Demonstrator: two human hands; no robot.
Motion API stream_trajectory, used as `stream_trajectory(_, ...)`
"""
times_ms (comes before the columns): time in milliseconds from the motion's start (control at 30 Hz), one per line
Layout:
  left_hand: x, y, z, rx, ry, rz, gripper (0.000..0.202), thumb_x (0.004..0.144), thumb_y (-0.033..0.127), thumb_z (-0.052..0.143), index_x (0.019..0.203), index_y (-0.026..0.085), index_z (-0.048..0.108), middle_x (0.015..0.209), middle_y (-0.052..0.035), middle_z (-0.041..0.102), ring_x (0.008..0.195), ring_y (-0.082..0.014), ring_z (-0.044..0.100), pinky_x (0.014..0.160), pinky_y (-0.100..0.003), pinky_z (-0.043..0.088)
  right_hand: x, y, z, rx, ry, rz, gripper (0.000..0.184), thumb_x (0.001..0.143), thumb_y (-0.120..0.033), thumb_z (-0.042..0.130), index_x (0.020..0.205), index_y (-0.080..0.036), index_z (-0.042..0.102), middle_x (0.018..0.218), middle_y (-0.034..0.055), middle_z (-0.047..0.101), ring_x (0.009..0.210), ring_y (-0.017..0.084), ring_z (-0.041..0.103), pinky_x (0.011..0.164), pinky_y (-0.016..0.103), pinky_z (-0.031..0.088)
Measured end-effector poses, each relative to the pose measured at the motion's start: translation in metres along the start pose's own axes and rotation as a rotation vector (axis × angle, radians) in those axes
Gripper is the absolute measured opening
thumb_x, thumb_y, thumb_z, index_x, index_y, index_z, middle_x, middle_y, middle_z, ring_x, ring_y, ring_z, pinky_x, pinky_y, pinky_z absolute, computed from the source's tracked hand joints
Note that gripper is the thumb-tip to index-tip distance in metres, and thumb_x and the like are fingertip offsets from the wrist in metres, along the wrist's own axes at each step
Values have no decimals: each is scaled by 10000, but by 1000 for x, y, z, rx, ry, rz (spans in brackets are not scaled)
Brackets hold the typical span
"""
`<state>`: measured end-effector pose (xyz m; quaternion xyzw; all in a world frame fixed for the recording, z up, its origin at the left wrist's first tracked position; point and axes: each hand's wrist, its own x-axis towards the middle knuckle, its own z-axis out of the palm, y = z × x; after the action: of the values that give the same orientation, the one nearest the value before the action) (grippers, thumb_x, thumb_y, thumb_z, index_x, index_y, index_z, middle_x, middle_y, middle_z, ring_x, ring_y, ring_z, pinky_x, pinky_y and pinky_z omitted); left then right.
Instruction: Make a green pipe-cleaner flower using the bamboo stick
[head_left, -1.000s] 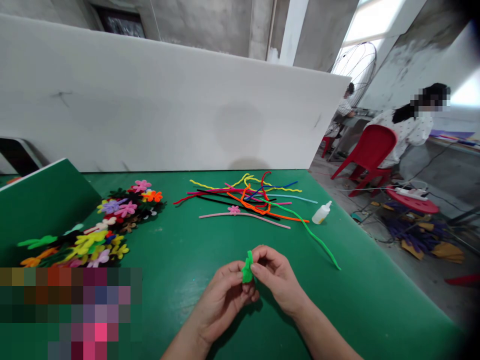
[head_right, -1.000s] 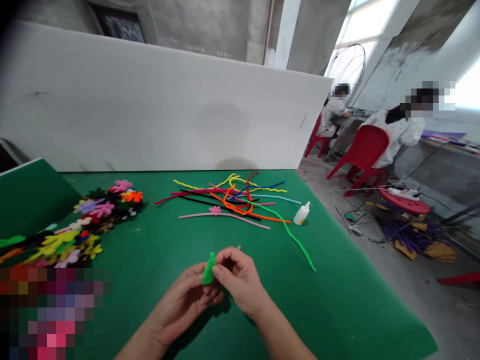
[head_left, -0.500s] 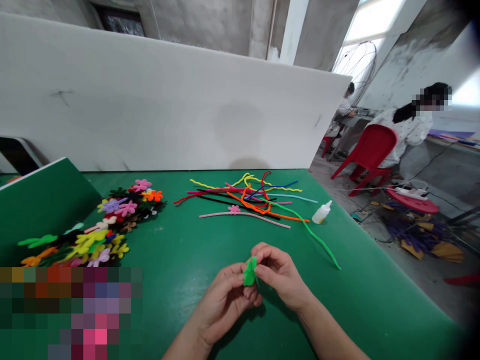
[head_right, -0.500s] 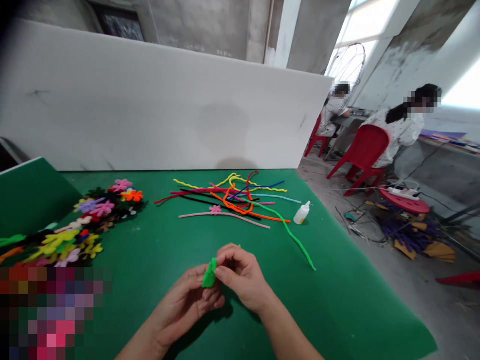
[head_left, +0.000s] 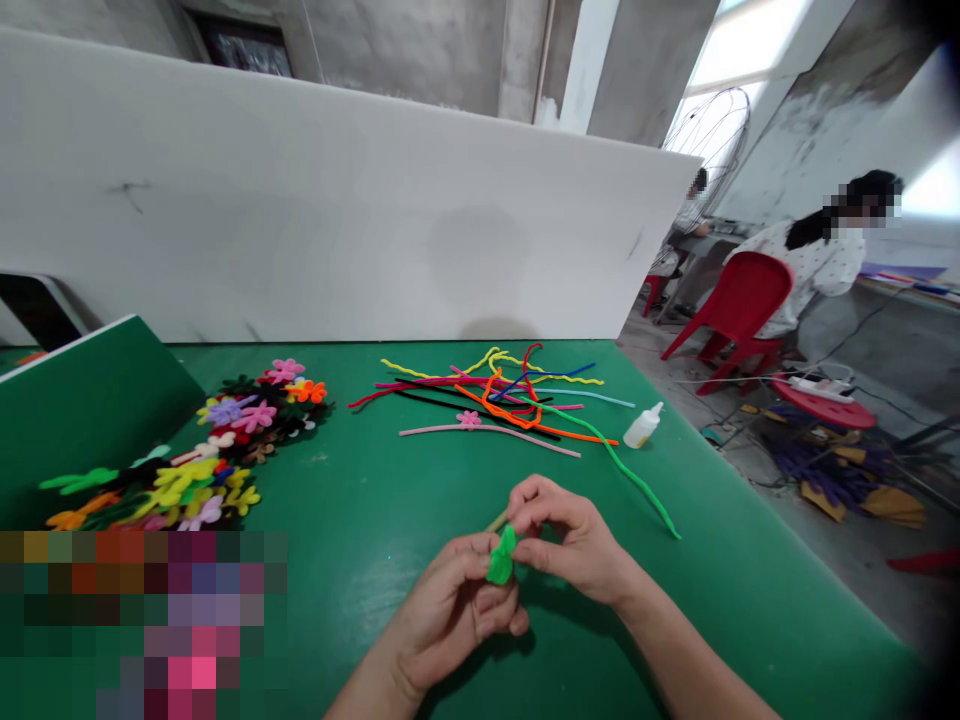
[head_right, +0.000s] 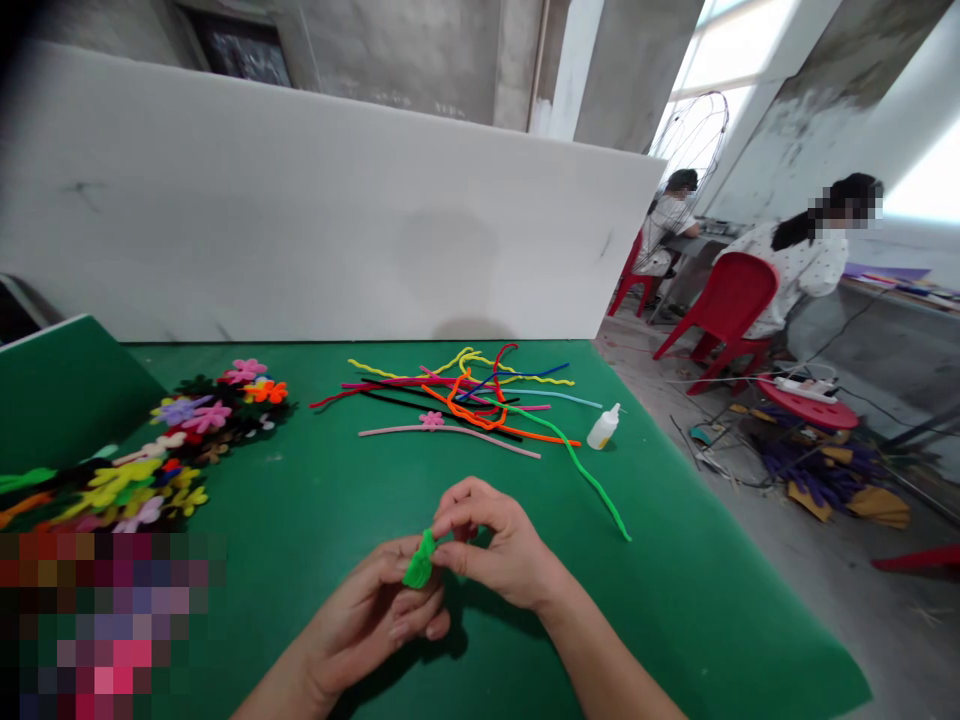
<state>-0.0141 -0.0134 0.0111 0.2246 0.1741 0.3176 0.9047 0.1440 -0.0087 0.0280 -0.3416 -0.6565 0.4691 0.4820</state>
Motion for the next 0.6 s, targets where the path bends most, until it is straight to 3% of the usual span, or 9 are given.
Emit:
stream_trajectory(267, 1, -3, -4, 1, -16, -12, 135, 720, 96, 426, 685, 145, 547, 435, 82, 340, 358, -55, 325, 583, -325, 413, 2, -3, -9, -184, -62, -75, 166, 702, -189, 656, 865, -221, 661, 853, 20, 536, 741, 122, 533, 651, 254, 450)
stream_trajectory(600, 2, -2, -5, 63, 35, -36, 174, 702, 64, 389, 653, 125, 544, 395, 95, 299, 331, -50, 330, 602, -340, 440, 6, -13, -18, -442, -281, -59, 116, 767, -235, 602, 849, -192, 671, 787, 21, 580, 716, 115, 555, 647, 218, 436)
